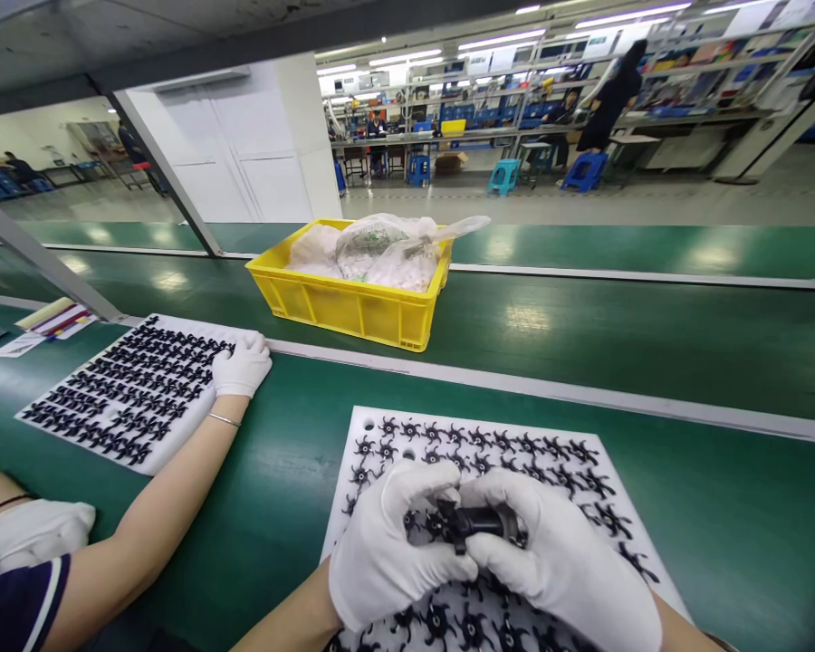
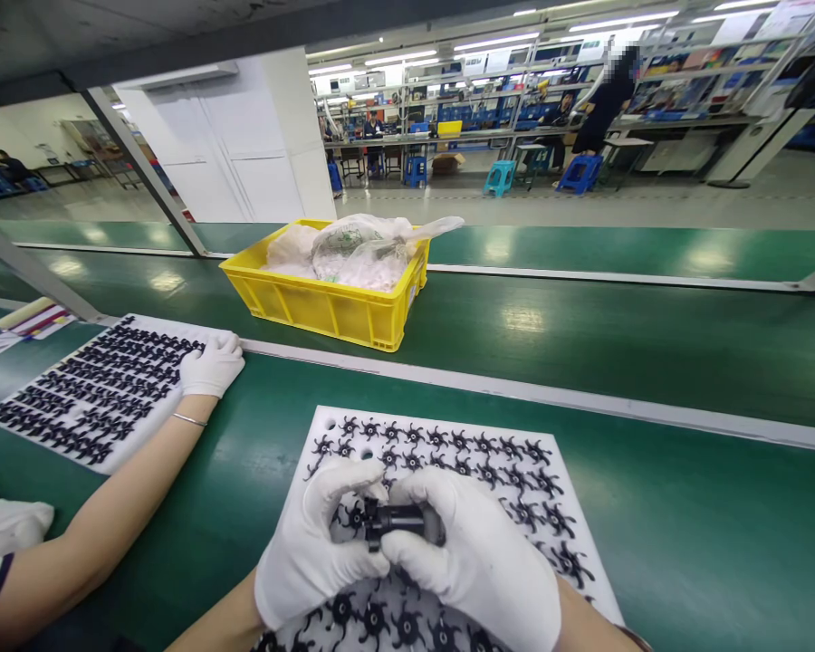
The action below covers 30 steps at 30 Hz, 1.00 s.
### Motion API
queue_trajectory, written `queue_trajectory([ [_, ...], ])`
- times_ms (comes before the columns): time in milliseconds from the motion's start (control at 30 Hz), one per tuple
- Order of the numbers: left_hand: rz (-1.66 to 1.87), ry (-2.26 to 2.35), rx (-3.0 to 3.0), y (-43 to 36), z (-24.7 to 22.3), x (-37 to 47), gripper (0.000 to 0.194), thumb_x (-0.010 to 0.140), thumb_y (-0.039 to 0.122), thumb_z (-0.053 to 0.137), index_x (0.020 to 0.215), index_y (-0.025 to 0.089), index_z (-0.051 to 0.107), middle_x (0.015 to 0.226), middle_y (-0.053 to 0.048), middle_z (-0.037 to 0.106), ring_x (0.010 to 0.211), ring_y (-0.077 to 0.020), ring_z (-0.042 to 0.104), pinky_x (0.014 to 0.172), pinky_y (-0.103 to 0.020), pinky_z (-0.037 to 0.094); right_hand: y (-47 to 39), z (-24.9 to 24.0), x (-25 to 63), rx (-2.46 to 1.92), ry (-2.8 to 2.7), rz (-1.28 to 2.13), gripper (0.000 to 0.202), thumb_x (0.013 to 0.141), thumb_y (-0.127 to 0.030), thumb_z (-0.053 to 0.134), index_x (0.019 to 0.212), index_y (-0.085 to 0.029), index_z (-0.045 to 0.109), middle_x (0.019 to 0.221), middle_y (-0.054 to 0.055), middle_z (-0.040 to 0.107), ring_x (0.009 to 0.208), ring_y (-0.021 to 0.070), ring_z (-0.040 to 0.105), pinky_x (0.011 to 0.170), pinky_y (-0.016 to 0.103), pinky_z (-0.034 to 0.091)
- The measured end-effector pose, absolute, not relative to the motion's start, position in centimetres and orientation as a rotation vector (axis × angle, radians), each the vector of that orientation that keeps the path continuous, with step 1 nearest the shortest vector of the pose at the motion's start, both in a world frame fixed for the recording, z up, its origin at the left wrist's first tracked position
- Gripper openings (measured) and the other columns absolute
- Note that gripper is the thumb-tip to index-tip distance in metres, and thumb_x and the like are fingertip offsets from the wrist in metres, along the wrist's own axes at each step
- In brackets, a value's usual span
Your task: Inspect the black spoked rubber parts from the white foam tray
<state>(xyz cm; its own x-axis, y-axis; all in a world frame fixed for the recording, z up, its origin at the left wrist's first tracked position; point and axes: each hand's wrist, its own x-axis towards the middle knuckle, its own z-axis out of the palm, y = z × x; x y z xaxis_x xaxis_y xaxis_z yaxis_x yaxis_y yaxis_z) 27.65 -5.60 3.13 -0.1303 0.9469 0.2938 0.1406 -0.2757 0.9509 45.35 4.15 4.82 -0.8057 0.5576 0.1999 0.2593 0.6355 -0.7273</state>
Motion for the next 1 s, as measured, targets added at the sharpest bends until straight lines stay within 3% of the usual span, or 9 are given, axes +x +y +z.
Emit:
queue_trajectory([
  [133, 1.481, 1.230, 1.521, -5.69, 2.87, 27.67, 0.069, 0.069, 0.020, 0.081, 0.129, 0.033, 0.050, 0.111, -0.003, 0.059, 0.103, -0.0206, 0.058, 0.094, -0.032, 0.048, 4.07, 5.09, 45.49, -0.598, -2.370, 1.055, 0.040, 0.090, -0.060, 0.052, 0.105, -0.024, 0.059, 0.095, 0.004, 0.066, 0.085, 0.0203, 0.064, 0.073, 0.030, 0.052],
  [300, 1.481, 1.237, 1.536, -5.58, 2.68, 27.71, 0.074, 0.073, 0.025, 0.078, 0.136, 0.035, 0.042, 0.115, -0.003, 0.058, 0.107, -0.0204, 0.056, 0.099, -0.033, 0.046, 4.21, 4.85, 45.49, -0.597, -2.358, 1.048, 0.041, 0.090, -0.059, 0.052, 0.111, -0.024, 0.057, 0.101, 0.005, 0.065, 0.092, 0.0209, 0.063, 0.080, 0.032, 0.052],
  [500, 1.524, 1.271, 1.705, -5.31, 2.54, 27.72, 0.075, 0.079, 0.023, 0.073, 0.142, 0.033, 0.032, 0.113, -0.004, 0.059, 0.106, -0.0193, 0.056, 0.100, -0.034, 0.045, 4.64, 4.61, 45.42, -0.499, -2.482, 1.113, 0.039, 0.096, -0.049, 0.048, 0.128, -0.026, 0.051, 0.117, 0.007, 0.061, 0.104, 0.0215, 0.060, 0.091, 0.034, 0.049],
  [633, 1.504, 1.324, 1.783, -5.38, 2.41, 27.73, 0.080, 0.078, 0.027, 0.074, 0.144, 0.032, 0.029, 0.115, -0.005, 0.059, 0.105, -0.0200, 0.057, 0.097, -0.033, 0.046, 4.56, 4.84, 45.31, -0.450, -2.603, 1.112, 0.042, 0.098, -0.035, 0.047, 0.138, -0.024, 0.044, 0.125, 0.010, 0.057, 0.112, 0.0237, 0.055, 0.096, 0.037, 0.047],
  [1000, 1.457, 1.385, 1.831, -5.46, 2.37, 27.71, 0.080, 0.079, 0.030, 0.072, 0.145, 0.031, 0.026, 0.126, -0.007, 0.055, 0.114, -0.0229, 0.053, 0.098, -0.034, 0.045, 4.75, 4.39, 45.17, -0.422, -2.615, 1.048, 0.044, 0.094, -0.023, 0.048, 0.138, -0.022, 0.043, 0.126, 0.011, 0.056, 0.117, 0.0239, 0.052, 0.100, 0.037, 0.044],
])
